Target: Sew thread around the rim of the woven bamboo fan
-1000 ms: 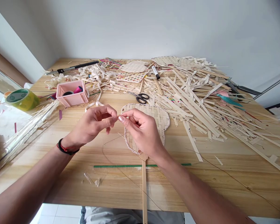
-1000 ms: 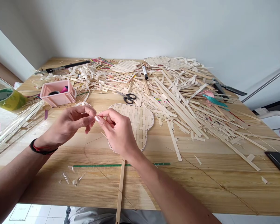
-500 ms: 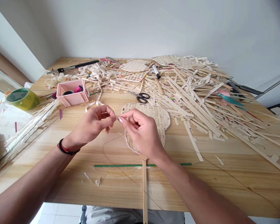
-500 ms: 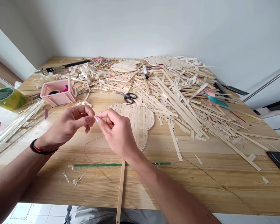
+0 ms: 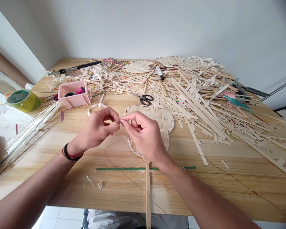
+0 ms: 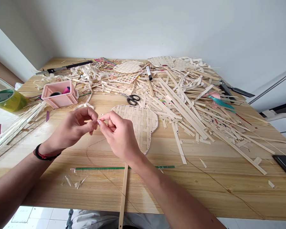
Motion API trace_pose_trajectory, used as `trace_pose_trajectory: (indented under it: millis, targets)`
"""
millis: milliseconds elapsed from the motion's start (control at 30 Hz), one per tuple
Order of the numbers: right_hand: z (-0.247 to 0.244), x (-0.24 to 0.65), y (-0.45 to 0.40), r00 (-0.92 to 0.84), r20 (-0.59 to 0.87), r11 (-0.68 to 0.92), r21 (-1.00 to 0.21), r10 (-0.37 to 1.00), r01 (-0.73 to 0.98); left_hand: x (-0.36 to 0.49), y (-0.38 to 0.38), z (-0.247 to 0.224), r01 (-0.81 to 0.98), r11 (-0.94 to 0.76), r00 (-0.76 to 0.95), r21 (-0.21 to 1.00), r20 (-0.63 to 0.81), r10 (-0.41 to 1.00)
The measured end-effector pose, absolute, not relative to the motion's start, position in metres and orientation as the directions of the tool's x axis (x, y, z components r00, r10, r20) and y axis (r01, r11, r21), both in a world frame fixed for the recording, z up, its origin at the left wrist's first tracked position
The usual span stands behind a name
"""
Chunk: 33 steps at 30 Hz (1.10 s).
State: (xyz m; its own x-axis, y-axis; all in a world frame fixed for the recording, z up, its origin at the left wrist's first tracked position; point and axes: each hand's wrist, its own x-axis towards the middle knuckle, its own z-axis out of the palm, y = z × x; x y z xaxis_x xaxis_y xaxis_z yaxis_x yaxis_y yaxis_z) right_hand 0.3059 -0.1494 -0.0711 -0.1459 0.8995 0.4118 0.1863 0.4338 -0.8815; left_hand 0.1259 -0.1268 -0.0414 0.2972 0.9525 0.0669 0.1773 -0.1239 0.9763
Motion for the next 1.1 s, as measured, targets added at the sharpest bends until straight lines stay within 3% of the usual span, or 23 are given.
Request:
trace_pose_trajectory:
  millis: [700, 1100]
  targets:
    - [-0.0693, 0.3044, -0.1507, -0.136, 0.407, 0.427, -0.883, 0.903, 0.195, 0.1242, -0.1242, -0.0463, -0.042, -0.175, 0.303, 0.984, 0.179, 0.936]
    - [-0.0676, 0.3057, -0.151, -0.128, 0.401, 0.42, -0.885, 0.907, 0.203, 0.1231, -0.1248, -0.0441, -0.072, -0.133, 0.305, 0.989, 0.149, 0.941]
